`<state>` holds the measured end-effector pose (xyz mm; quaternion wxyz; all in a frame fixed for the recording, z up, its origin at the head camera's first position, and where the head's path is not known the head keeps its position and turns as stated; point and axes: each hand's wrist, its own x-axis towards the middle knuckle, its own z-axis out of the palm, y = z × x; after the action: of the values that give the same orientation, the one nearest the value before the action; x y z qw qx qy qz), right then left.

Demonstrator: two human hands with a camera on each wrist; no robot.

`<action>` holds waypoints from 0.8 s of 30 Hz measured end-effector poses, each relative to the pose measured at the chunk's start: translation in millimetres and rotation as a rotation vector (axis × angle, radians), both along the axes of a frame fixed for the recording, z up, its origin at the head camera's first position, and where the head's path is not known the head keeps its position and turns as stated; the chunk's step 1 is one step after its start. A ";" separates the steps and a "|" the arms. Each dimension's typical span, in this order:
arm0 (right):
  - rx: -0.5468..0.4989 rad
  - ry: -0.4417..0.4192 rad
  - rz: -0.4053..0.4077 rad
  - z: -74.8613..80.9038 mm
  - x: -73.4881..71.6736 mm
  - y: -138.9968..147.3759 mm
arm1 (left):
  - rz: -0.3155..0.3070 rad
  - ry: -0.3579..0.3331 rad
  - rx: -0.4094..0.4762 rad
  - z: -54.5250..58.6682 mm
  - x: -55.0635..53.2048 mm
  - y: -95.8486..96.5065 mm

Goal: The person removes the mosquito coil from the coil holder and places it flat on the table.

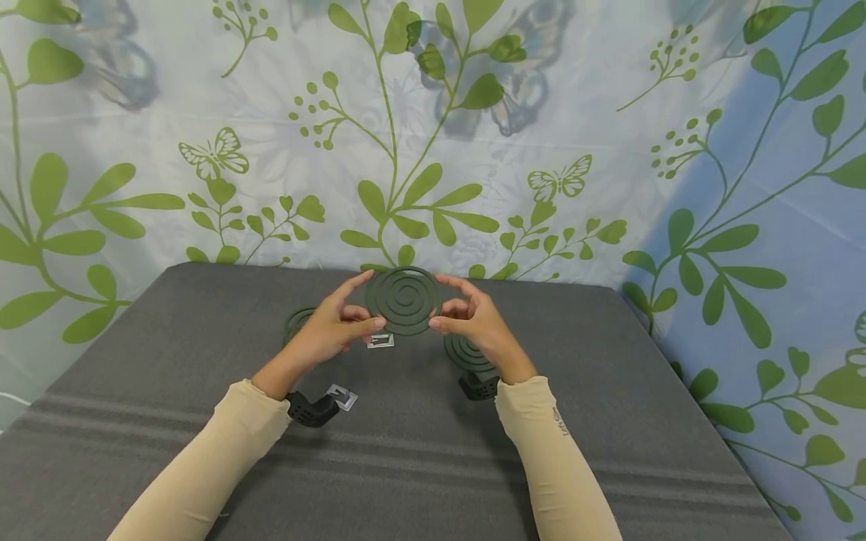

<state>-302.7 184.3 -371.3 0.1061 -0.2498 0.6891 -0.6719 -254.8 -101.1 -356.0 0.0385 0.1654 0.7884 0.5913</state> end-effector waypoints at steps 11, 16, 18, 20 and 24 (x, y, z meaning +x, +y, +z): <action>0.035 0.031 0.006 -4.6 5.3 21.2 | -0.024 -0.029 0.003 -5.4 4.4 19.7; 0.046 0.047 0.009 -8.4 9.9 30.5 | -0.029 -0.022 0.007 -8.4 9.2 28.4; 0.049 0.055 0.005 -9.6 11.2 34.2 | -0.032 -0.012 0.008 -10.7 10.3 31.4; 0.053 0.055 -0.001 -10.7 12.2 37.7 | -0.032 -0.005 0.009 -11.7 12.5 34.6; 0.070 0.052 -0.009 -13.6 13.5 45.0 | -0.034 0.001 0.008 -14.1 15.8 40.8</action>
<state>-289.2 229.3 -384.9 0.0937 -0.2604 0.7158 -0.6411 -239.1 -60.2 -370.2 0.0474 0.1795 0.7831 0.5935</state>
